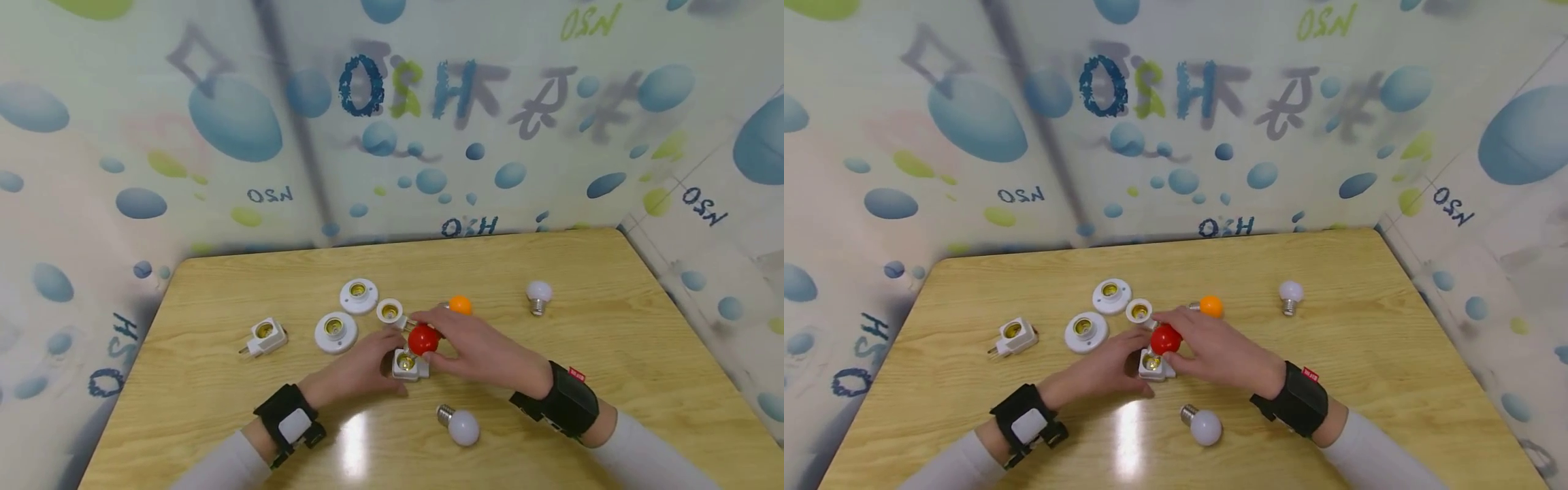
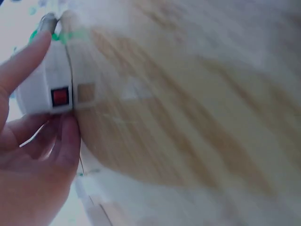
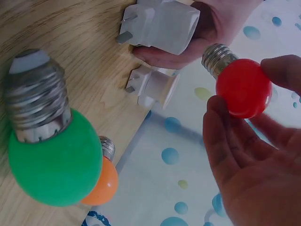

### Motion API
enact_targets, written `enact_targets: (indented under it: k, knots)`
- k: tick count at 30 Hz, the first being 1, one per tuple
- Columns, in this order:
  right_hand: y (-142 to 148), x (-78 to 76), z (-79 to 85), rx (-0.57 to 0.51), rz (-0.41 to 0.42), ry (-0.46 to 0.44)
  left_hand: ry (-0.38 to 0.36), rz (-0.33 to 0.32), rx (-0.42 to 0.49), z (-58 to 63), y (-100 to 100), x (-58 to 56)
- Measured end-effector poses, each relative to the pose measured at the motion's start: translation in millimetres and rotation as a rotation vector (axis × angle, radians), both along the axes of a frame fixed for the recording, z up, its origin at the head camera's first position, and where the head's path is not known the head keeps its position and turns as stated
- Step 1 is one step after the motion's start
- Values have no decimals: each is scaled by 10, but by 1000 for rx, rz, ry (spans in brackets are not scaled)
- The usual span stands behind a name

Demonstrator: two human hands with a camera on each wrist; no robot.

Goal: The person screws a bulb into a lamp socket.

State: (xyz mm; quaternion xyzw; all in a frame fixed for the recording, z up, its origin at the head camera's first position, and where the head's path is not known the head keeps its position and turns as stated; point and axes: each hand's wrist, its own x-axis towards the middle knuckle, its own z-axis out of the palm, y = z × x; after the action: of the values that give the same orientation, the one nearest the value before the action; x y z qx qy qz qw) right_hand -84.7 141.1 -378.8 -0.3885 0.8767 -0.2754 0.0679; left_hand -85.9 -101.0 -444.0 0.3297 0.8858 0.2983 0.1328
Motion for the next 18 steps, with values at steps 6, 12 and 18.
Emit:
enact_targets:
  k: [6, 12, 18]
  knots:
    - [-84, -28, -5, -19, 54, 44, -35, 27, 74, 6, -86, 13]
    - [-101, 3, -8, -14, 153, 113, 7, 34, 87, -1, -51, 21]
    - [-100, 26, -2, -12, 215, 145, -6, 50, 71, -17, -24, 10]
